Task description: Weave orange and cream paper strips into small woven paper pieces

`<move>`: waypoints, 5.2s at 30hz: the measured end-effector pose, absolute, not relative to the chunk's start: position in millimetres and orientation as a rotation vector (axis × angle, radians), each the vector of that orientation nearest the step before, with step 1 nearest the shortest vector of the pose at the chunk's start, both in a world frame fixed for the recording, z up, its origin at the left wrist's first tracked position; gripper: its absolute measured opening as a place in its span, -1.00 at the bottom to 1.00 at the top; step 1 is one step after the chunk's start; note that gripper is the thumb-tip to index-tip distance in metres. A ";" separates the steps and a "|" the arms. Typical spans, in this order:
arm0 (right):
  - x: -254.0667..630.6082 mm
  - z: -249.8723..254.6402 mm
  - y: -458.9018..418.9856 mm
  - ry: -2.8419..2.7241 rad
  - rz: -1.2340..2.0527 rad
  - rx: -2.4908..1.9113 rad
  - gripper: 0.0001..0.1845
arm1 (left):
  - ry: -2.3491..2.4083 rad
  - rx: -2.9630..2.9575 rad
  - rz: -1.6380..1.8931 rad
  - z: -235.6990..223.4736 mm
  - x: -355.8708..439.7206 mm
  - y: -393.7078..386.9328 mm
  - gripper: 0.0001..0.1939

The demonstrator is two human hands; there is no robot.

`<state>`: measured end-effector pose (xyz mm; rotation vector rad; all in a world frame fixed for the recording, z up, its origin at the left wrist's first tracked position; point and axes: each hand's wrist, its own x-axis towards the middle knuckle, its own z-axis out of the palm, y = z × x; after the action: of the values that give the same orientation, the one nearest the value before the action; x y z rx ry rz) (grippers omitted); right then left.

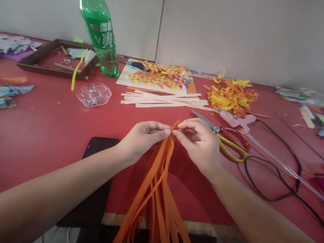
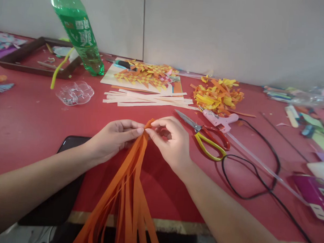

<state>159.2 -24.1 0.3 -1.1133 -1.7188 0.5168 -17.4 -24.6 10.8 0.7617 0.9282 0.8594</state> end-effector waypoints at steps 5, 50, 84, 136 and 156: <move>157.2 1.8 -26.1 -1.635 0.650 -1.112 -0.92 | 0.912 0.651 0.790 12.8 -18.7 -22.8 -0.78; 154.8 1.2 -31.4 -1.571 0.827 -0.894 -0.87 | 0.779 0.582 0.824 13.5 -18.7 -23.9 -0.79; 158.1 3.4 -31.8 -1.683 0.686 -1.094 -0.97 | 0.798 0.543 0.779 13.5 -19.2 -23.7 -0.83; 155.5 0.7 -33.6 -1.623 0.733 -1.039 -0.91 | 0.779 0.574 0.768 12.9 -20.1 -23.5 -0.86; 155.0 1.6 -32.9 -1.622 0.789 -1.006 -0.91 | 0.809 0.576 0.802 14.3 -19.0 -23.3 -0.82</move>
<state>155.0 -32.9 1.6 -1.0058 -1.6219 0.7894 -19.0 -23.3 14.3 0.5755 0.8090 0.8023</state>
